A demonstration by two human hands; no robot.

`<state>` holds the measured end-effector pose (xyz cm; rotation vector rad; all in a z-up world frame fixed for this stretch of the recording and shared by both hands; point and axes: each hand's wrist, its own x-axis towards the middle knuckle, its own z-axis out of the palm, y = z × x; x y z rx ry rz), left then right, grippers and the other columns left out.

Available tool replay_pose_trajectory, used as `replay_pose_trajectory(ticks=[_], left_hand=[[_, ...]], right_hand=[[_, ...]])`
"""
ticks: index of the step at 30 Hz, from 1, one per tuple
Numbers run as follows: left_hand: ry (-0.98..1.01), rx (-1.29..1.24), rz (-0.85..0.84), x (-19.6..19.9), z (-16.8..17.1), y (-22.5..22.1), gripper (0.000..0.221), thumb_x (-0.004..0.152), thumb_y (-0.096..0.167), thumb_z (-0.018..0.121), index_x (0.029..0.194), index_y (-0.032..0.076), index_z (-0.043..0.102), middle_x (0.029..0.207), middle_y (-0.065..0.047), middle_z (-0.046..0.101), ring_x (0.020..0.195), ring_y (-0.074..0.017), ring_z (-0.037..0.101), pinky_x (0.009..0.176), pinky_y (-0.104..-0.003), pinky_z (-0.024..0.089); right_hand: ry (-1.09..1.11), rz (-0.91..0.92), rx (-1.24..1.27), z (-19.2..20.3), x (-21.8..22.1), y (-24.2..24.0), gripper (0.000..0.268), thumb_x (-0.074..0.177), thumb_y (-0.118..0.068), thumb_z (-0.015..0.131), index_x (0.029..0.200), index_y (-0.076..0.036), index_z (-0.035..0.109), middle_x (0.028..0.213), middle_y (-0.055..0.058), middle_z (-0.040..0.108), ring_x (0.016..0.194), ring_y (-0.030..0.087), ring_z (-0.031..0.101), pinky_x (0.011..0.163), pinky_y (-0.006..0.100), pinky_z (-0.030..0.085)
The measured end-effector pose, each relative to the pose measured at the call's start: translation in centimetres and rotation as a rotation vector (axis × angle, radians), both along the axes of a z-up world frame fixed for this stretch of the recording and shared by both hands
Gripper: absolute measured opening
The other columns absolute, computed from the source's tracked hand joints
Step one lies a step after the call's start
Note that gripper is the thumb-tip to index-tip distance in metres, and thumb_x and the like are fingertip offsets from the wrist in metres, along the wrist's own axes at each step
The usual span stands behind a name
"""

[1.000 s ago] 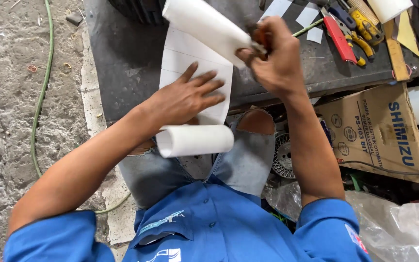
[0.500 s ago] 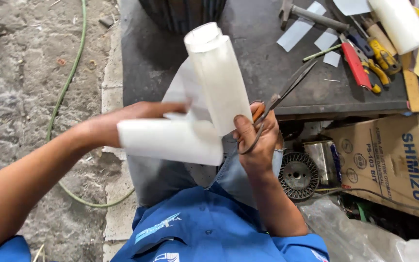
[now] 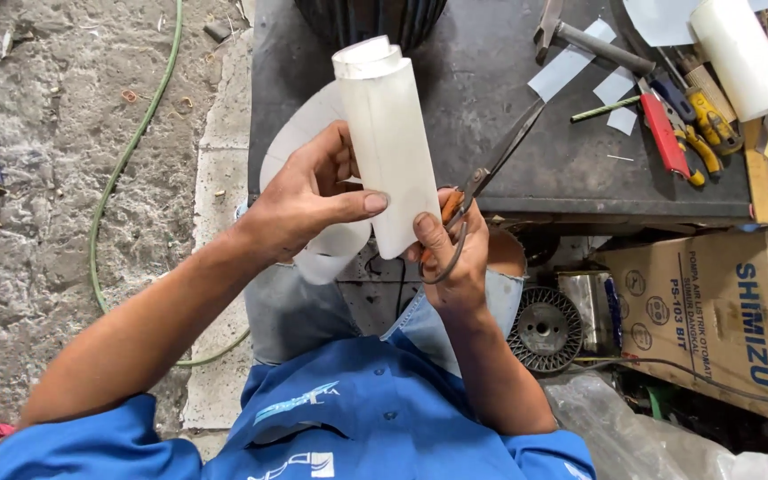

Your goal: Cutting strips of white insulation paper from a sheet using scissors on a workbench

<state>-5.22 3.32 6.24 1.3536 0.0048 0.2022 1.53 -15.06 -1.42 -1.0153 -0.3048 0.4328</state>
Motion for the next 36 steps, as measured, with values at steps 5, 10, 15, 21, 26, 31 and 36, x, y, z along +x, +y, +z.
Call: replay_pose_trajectory(ticks=[5, 10, 15, 21, 26, 31, 36], left_hand=[[-0.003, 0.094, 0.151, -0.4, 0.1, -1.1, 0.051, 0.082, 0.021, 0.088, 0.120, 0.003, 0.057, 0.096, -0.006, 0.064, 0.093, -0.0168, 0.066, 0.083, -0.037, 0.062], [0.031, 0.320, 0.427, -0.5, -1.8, -1.6, 0.049, 0.085, 0.020, 0.082, 0.116, -0.002, 0.052, 0.090, -0.017, 0.064, 0.085, -0.0251, 0.065, 0.073, -0.046, 0.060], [0.117, 0.429, 0.629, 2.0, -4.4, -1.5, 0.044, 0.077, 0.016, 0.080, 0.112, 0.000, 0.059, 0.084, -0.021, 0.068, 0.079, -0.0314, 0.072, 0.067, -0.046, 0.057], [-0.005, -0.057, 0.429, 5.4, -7.3, -2.4, 0.044, 0.092, 0.021, 0.078, 0.124, 0.005, 0.052, 0.097, -0.014, 0.070, 0.085, -0.0234, 0.077, 0.077, -0.037, 0.065], [-0.025, -0.252, 0.339, 4.2, -5.7, -3.6, 0.054, 0.103, 0.029, 0.062, 0.147, 0.004, 0.046, 0.122, -0.014, 0.060, 0.118, -0.0249, 0.058, 0.105, -0.048, 0.052], [0.018, 0.156, 0.553, 5.2, -8.0, -2.5, 0.057, 0.085, 0.024, 0.091, 0.126, 0.001, 0.059, 0.100, -0.015, 0.069, 0.095, -0.0191, 0.066, 0.080, -0.041, 0.060], [0.177, 0.064, 0.691, 6.7, -8.0, -3.8, 0.062, 0.080, 0.040, 0.093, 0.121, 0.004, 0.063, 0.100, -0.015, 0.074, 0.094, -0.0225, 0.071, 0.084, -0.044, 0.059]], right_hand=[[0.020, 0.025, -0.044, -0.3, -0.3, 0.8, 0.032, 0.090, -0.016, 0.077, 0.108, 0.002, 0.058, 0.078, 0.011, 0.062, 0.059, 0.014, 0.063, 0.045, 0.024, 0.056], [-0.110, 0.002, -0.178, -0.7, -0.1, 1.3, 0.034, 0.088, -0.018, 0.082, 0.104, 0.001, 0.059, 0.075, 0.012, 0.064, 0.055, 0.015, 0.064, 0.046, 0.022, 0.053], [-0.454, -0.194, -0.499, 3.9, -1.5, 1.6, 0.050, 0.083, -0.012, 0.090, 0.117, -0.004, 0.054, 0.116, 0.015, 0.072, 0.092, 0.012, 0.067, 0.076, 0.024, 0.057], [-0.525, -0.164, -0.642, 2.8, -1.0, 2.3, 0.064, 0.067, -0.014, 0.099, 0.112, 0.000, 0.056, 0.126, 0.023, 0.066, 0.081, 0.023, 0.068, 0.070, 0.032, 0.060], [-0.444, -0.182, -0.661, 1.0, 1.5, 1.6, 0.064, 0.073, -0.026, 0.097, 0.115, -0.001, 0.056, 0.114, 0.022, 0.066, 0.078, 0.024, 0.066, 0.064, 0.034, 0.058], [-0.600, -0.295, -0.690, 1.9, 1.3, 2.1, 0.044, 0.084, -0.006, 0.087, 0.115, -0.003, 0.055, 0.121, 0.020, 0.067, 0.073, 0.024, 0.064, 0.060, 0.030, 0.057], [-0.678, -0.203, -0.646, 0.9, 1.1, 2.5, 0.059, 0.070, -0.001, 0.094, 0.116, 0.004, 0.057, 0.129, 0.023, 0.064, 0.081, 0.024, 0.061, 0.058, 0.028, 0.060]])
